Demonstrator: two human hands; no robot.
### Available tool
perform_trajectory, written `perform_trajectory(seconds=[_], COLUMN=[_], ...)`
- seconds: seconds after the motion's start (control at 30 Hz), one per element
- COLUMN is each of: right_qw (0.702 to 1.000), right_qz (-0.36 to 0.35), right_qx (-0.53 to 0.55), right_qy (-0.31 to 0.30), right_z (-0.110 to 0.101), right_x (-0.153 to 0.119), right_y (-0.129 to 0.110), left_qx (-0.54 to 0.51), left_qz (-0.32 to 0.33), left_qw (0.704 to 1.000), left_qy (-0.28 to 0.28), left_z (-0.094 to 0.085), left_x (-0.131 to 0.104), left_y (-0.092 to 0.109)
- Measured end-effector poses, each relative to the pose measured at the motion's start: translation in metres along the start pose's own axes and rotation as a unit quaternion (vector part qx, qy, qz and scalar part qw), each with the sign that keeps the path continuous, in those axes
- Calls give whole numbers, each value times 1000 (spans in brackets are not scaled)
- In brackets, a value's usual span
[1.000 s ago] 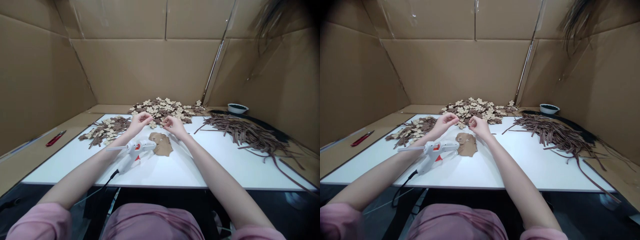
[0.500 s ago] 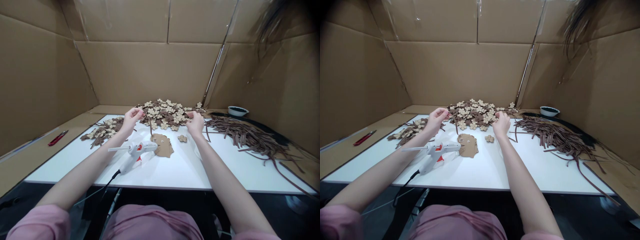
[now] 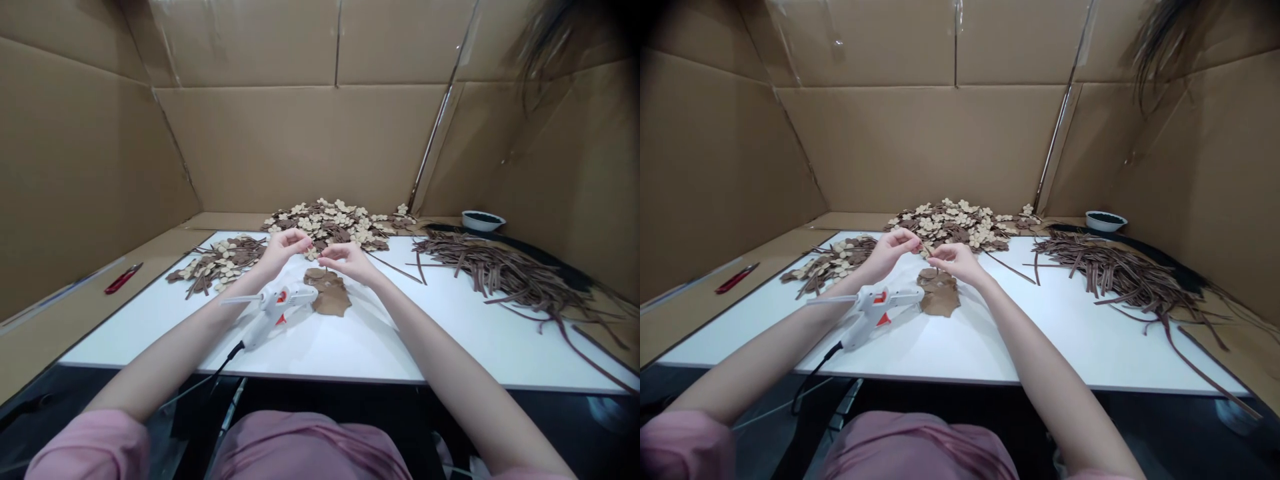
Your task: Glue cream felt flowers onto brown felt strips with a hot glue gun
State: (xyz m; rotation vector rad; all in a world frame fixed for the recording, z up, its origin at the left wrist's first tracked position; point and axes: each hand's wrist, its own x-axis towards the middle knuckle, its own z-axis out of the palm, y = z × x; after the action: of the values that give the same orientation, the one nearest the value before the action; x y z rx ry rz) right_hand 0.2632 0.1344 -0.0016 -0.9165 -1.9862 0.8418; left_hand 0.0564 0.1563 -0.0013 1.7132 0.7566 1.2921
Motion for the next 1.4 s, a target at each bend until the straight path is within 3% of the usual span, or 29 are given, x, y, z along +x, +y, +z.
perform_trajectory(seconds=[0.33,0.47,0.7,0.83,1.1,1.4], right_qw=[1000,998,978,977,982,981], right_qz=[14,-14,-52,-52,-3,38], right_qx=[19,53,202,207,185,184], right_qy=[-14,-18,-18,-21,29,47], right_z=[-3,-4,-6,-7,-2,-1], right_x=[-1,-1,-1,-1,3,0], right_y=[1,-1,0,1,6,5], left_qx=[-2,-31,-45,-26,19,24], left_qz=[0,-12,-90,-105,-107,-76], left_qw=[1000,998,995,993,987,992], left_qy=[30,56,-5,-47,-119,-95], left_z=[-1,-4,-3,1,4,5], left_x=[-1,2,0,-3,-6,-5], left_y=[7,4,-7,-6,-5,-6])
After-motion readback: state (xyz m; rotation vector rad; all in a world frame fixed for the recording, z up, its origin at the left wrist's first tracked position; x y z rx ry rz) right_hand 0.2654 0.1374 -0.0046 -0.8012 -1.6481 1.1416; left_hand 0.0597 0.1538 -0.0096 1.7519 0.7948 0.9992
